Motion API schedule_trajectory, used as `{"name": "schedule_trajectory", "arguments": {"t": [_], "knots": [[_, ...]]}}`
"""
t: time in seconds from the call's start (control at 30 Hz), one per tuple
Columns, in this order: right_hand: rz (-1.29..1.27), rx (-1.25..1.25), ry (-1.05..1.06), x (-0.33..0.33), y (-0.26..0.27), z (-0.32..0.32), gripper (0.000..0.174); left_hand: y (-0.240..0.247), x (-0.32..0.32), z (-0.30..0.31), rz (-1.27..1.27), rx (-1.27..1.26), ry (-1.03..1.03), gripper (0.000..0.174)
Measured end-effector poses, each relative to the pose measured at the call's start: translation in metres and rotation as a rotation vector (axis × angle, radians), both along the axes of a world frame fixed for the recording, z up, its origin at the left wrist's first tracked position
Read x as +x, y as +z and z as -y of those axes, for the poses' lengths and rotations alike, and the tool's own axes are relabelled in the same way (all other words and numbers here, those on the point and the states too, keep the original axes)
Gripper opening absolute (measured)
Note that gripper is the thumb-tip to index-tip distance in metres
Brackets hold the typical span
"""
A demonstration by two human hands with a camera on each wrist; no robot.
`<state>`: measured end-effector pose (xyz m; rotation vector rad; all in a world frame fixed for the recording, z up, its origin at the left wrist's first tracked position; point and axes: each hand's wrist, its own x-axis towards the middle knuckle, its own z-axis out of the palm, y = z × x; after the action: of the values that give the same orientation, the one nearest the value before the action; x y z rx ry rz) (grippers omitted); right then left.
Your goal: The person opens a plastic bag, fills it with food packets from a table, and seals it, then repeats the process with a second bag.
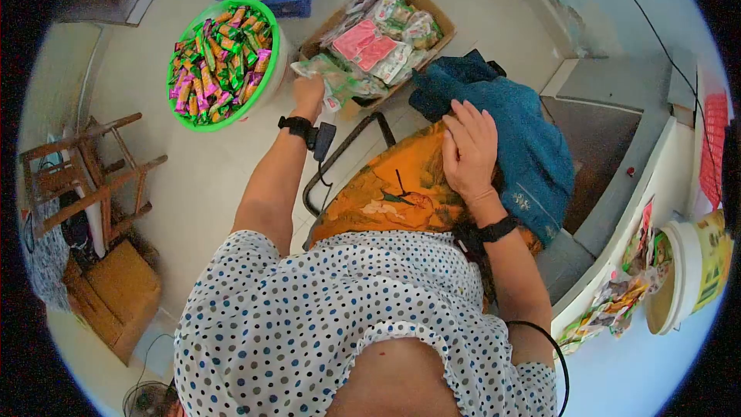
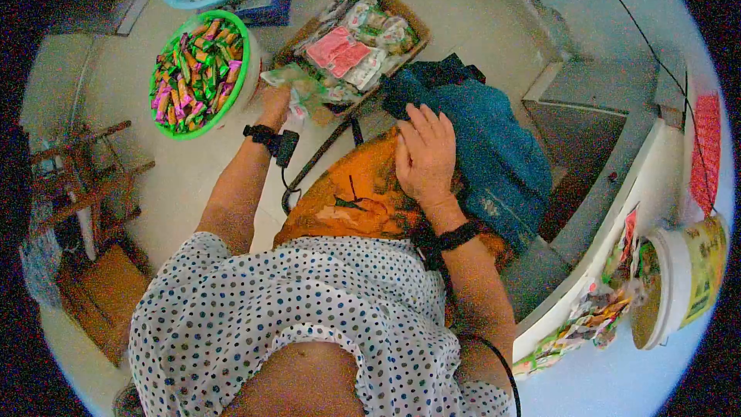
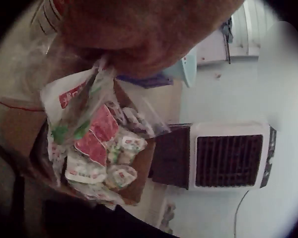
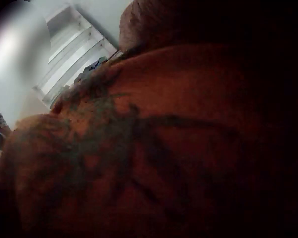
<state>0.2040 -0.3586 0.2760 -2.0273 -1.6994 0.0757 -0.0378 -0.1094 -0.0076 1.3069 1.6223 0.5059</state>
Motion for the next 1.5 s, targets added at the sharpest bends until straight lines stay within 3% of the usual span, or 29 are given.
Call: {"name": "schedule_trajectory", "arguments": {"t": [0.03, 0.13, 0.37, 1.07, 1.1, 1.2, 1.3, 1.37, 1.43, 1.47, 1.5], "knots": [[-0.047, 0.028, -0.073, -0.003, -0.002, -0.003, 0.024, 0.001, 0.002, -0.002, 0.0, 0.055, 0.014, 0.035], [-0.064, 0.046, -0.074, 0.001, -0.003, -0.005, 0.023, 0.006, 0.012, -0.01, -0.238, 0.136, -0.209, 0.033], [-0.068, 0.017, -0.056, 0.001, 0.002, -0.001, 0.024, 0.0, 0.039, -0.03, -0.537, 0.122, -0.398, 0.029], [-0.069, -0.009, -0.045, -0.003, 0.012, -0.002, 0.026, -0.016, 0.028, -0.052, -0.965, 0.149, -0.959, 0.023], [-0.072, -0.009, -0.043, -0.003, 0.011, -0.003, 0.026, -0.097, 0.015, -0.058, -0.954, 0.13, -0.704, 0.03], [-0.071, -0.014, -0.034, -0.002, 0.012, -0.004, 0.025, -0.081, 0.018, -0.054, -0.705, -0.039, -0.513, 0.035], [-0.071, -0.009, -0.034, -0.003, 0.012, -0.004, 0.024, -0.087, 0.007, -0.072, -0.123, -0.497, -0.197, 0.042], [-0.072, -0.006, -0.045, -0.003, 0.012, -0.005, 0.024, -0.092, -0.004, -0.083, 0.126, -0.635, -0.135, 0.047], [-0.065, -0.005, -0.043, -0.003, 0.012, -0.003, 0.023, -0.101, -0.01, -0.087, 0.209, -0.489, -0.272, 0.049], [-0.063, -0.006, -0.039, -0.004, 0.011, -0.003, 0.023, -0.088, -0.008, -0.073, 0.263, -0.233, -0.385, 0.05], [-0.064, -0.007, -0.037, -0.003, 0.011, -0.003, 0.023, -0.075, 0.0, -0.06, 0.276, -0.19, -0.296, 0.052]]}}
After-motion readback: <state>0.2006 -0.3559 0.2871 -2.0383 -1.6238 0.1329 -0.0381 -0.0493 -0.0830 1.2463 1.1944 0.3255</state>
